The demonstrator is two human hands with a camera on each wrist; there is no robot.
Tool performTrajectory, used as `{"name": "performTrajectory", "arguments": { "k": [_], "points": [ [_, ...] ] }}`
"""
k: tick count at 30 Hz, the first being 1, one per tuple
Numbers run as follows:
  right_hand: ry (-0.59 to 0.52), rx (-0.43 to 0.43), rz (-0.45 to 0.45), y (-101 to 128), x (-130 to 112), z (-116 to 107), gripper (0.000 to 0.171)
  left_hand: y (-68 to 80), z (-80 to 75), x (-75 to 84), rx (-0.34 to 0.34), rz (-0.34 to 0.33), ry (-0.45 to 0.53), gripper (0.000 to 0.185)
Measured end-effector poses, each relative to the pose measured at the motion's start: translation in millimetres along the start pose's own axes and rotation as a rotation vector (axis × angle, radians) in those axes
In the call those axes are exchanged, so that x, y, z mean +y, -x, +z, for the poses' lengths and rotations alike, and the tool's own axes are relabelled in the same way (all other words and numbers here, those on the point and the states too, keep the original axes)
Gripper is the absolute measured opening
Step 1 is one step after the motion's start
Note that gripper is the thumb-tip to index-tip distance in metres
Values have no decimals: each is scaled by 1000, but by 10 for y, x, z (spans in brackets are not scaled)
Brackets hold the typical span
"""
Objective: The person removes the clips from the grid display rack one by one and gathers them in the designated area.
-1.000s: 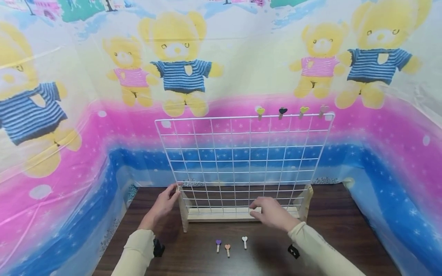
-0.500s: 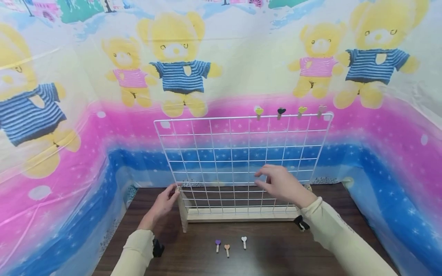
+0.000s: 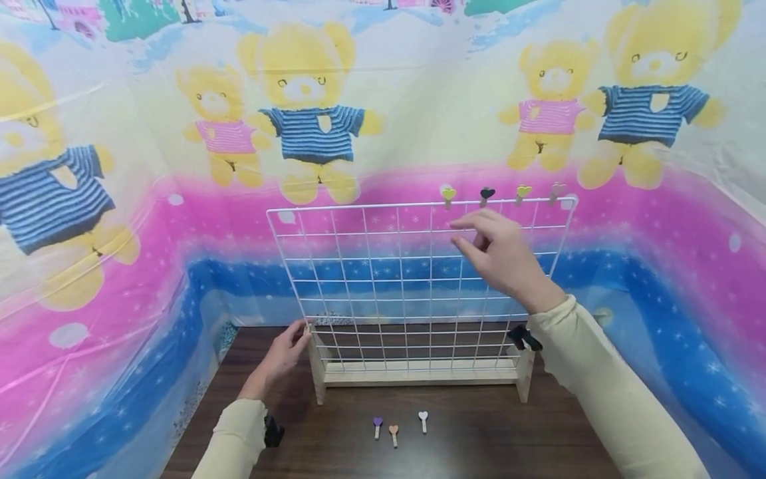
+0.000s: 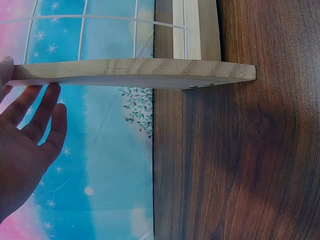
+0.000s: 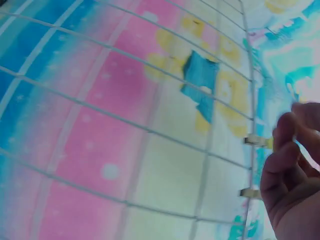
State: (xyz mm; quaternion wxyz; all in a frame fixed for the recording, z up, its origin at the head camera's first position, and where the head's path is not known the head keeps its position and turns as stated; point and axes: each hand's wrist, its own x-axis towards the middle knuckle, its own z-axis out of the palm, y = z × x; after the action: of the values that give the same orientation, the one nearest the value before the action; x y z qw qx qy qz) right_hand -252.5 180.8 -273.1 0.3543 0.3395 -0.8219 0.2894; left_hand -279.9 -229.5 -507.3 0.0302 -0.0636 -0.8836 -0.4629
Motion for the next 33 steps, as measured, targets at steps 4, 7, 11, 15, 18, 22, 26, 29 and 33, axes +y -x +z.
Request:
{"name": "performTrajectory", "arguments": {
  "k": [4,7,11,15,18,22,26,29,33],
  "points": [
    [-35,118,4,-167,-75,-20,29,6,1,4,-1,-2,6,36],
    [-47,136,63,-259,-114,-6,31,7,0,4,-7,-8,9,36],
    [-68,87,167,-365,-130,21,35,2,-2,4,-11,-8,16,37],
    [-102,-2,289,-433,-116,59,36,-6,-5,2,-7,-7,20,37],
    [-118,-28,348,-450,-105,89,34,-4,-9,4,-11,-15,21,37],
    [-150,17,368,-468,-85,121,31,0,-9,11,-15,-28,18,37],
    [-148,43,383,-490,-67,127,28,-7,-8,16,-12,-38,10,37],
    [-134,32,404,-499,-70,120,29,-11,-4,9,-8,-31,7,37],
    [-133,24,420,-501,-70,116,26,-7,3,-2,-3,-23,11,37]
  ]
}}
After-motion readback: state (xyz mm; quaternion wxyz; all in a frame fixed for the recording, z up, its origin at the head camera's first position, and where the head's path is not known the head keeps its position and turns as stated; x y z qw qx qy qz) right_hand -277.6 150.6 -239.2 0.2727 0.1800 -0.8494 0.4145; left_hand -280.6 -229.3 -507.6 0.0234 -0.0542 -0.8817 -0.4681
